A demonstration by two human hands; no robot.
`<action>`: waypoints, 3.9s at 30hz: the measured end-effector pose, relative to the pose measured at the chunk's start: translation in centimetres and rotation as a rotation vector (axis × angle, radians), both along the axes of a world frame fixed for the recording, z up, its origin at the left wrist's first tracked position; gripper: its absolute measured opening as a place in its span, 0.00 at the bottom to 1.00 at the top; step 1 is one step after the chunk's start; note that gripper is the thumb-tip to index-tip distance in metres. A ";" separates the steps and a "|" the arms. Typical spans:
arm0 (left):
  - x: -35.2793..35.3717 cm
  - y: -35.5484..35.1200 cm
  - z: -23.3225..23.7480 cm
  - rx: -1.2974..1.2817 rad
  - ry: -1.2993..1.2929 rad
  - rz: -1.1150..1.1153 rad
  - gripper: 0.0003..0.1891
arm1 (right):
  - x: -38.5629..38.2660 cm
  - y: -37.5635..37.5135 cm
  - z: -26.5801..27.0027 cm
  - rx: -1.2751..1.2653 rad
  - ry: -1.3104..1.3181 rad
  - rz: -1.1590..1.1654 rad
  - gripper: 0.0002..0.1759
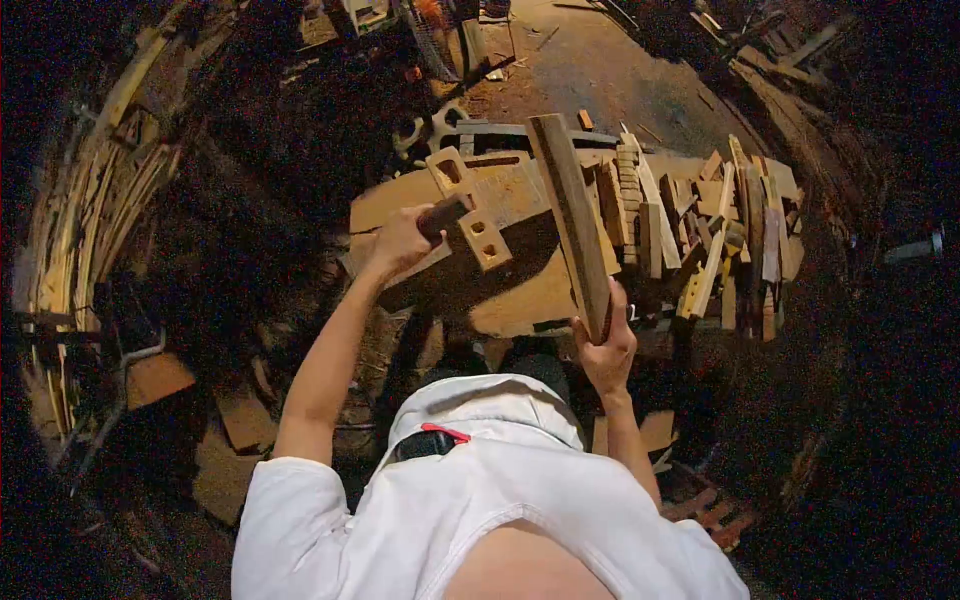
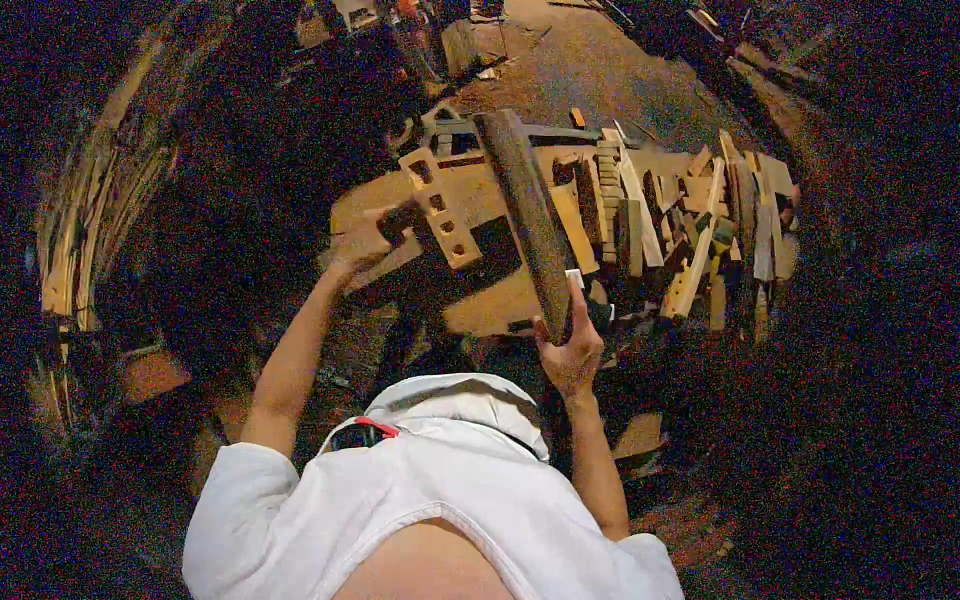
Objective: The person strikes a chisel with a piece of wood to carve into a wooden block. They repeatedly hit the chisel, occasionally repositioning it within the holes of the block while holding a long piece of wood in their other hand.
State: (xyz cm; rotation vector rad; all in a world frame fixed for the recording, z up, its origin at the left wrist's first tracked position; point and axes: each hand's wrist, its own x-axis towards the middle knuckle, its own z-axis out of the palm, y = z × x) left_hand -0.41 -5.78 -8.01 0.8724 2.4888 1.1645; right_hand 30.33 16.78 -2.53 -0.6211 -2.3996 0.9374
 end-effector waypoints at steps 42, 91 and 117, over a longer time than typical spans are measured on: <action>-3.4 3.8 8.4 0.140 0.090 0.006 0.22 | 0.4 3.8 -0.5 0.056 0.045 0.037 0.39; -3.1 12.1 7.3 1.160 -0.186 0.469 0.09 | -3.2 4.2 -1.3 0.110 -0.012 0.016 0.40; -0.6 15.0 2.6 0.883 -0.176 0.241 0.06 | -4.9 4.4 0.6 -0.012 -0.019 0.072 0.41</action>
